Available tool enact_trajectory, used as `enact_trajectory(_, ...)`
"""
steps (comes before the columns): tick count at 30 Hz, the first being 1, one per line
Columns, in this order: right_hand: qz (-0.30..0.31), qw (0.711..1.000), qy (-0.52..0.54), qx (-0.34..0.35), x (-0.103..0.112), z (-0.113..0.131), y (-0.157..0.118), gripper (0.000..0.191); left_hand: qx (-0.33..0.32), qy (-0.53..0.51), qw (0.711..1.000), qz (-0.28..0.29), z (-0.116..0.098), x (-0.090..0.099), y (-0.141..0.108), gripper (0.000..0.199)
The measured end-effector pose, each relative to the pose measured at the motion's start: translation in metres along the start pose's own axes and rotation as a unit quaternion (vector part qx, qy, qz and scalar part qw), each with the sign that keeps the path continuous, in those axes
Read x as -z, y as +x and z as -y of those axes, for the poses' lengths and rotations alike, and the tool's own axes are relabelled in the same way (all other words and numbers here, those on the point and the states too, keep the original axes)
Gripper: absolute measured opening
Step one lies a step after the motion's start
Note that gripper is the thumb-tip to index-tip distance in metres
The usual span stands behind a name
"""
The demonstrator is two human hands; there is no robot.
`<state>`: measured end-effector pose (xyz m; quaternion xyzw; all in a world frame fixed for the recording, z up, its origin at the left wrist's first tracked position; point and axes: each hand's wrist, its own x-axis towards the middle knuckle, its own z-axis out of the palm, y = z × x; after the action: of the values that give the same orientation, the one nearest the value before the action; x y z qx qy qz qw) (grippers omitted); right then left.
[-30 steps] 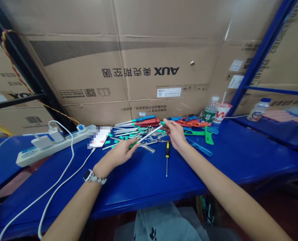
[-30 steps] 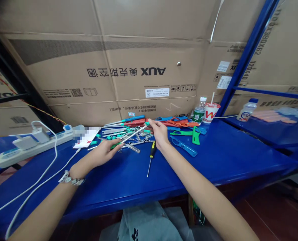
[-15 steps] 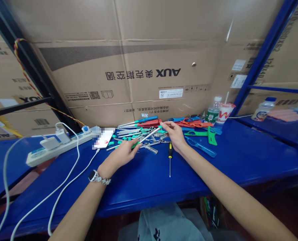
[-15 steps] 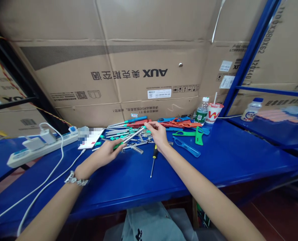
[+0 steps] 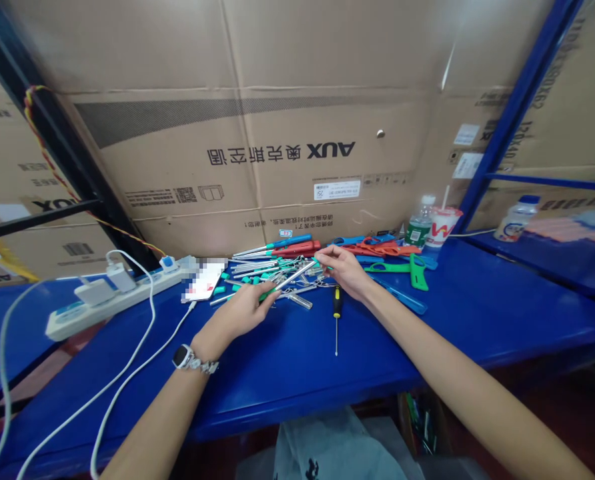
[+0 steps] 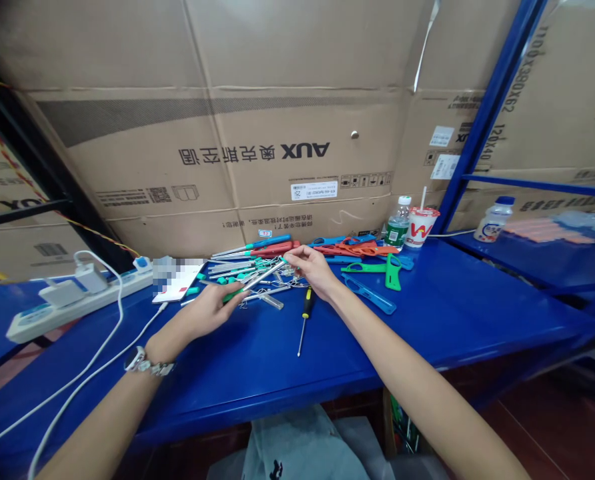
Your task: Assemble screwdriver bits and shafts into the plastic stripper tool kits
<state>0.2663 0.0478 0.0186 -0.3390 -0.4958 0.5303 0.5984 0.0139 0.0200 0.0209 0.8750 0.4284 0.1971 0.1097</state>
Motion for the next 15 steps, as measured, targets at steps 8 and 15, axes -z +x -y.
enact_trajectory(8, 0.045, 0.997, 0.033, -0.061, 0.005, 0.008, -0.002, 0.042, 0.005, -0.007, 1.000, 0.002, 0.004, -0.001, 0.001, 0.037)
enact_trajectory(15, 0.072, 0.997, -0.007, -0.029, 0.011, 0.009, -0.001, 0.039, -0.007, 0.024, 1.000, 0.004, 0.003, -0.001, 0.001, 0.037)
